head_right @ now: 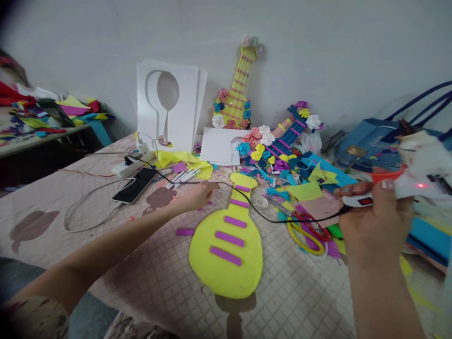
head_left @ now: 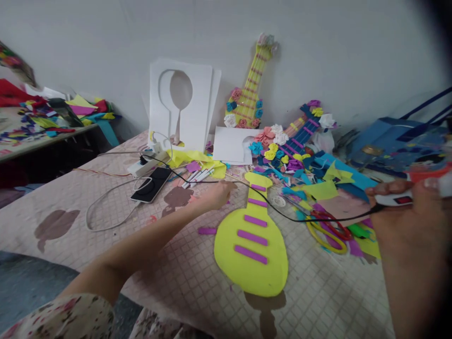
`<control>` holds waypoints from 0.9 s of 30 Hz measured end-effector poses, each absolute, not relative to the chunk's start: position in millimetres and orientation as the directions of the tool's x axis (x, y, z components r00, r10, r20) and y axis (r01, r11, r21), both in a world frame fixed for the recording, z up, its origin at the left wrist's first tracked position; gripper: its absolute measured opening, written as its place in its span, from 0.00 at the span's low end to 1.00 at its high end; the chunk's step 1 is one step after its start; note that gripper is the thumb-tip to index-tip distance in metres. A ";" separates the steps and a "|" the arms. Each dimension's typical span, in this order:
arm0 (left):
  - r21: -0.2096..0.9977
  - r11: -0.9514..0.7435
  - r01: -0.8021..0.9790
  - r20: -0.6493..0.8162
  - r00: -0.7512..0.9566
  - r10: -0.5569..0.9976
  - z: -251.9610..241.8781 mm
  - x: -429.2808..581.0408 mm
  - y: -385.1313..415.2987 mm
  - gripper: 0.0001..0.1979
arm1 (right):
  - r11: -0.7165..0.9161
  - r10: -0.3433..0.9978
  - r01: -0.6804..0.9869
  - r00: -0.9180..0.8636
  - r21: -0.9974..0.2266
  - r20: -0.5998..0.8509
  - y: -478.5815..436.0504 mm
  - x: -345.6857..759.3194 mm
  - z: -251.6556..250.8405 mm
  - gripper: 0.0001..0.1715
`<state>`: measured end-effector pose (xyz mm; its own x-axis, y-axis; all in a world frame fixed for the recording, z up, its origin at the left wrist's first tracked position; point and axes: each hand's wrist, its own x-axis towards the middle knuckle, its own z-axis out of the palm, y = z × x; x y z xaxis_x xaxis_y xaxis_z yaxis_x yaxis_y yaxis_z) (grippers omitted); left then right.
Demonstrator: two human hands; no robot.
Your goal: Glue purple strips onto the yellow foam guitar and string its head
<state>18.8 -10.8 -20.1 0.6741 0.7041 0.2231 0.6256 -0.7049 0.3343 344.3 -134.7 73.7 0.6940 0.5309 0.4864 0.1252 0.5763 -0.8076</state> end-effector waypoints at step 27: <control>0.478 -0.633 0.609 0.101 0.678 0.729 -9.7 -63.9 -109.8 0.04 | 0.354 0.778 0.043 0.541 -0.934 0.320 -132.9 313.5 18.9 0.10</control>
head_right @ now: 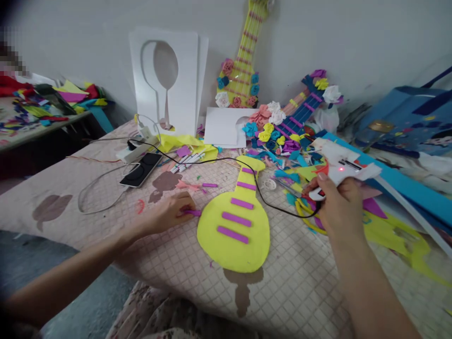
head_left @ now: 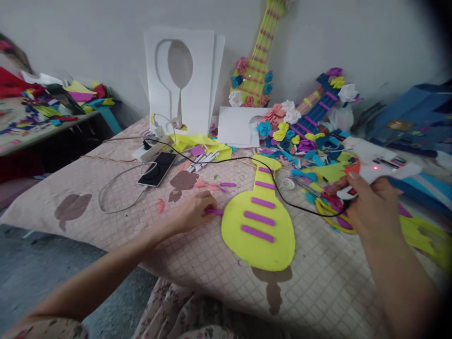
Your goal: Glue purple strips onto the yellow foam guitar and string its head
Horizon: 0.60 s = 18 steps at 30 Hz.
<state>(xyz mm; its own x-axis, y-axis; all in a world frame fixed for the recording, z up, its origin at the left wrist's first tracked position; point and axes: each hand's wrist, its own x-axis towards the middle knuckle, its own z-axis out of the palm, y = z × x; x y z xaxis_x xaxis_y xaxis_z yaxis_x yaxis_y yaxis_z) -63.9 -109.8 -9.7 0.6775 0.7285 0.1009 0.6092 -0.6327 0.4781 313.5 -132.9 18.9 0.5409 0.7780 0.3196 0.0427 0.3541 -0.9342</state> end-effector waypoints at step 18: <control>0.494 -0.772 0.400 0.328 0.737 0.591 -0.1 36.9 -44.3 0.07 | 0.375 0.680 0.198 0.605 -0.906 0.414 -134.5 337.3 18.1 0.08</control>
<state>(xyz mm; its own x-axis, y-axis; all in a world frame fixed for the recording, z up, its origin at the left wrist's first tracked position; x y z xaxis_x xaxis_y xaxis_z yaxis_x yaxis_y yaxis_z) 36.9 -44.3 -0.1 0.7368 0.5915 0.3276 0.4004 -0.7721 0.4936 337.3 -134.5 18.1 0.6047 0.6803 0.4142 0.1982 0.3752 -0.9055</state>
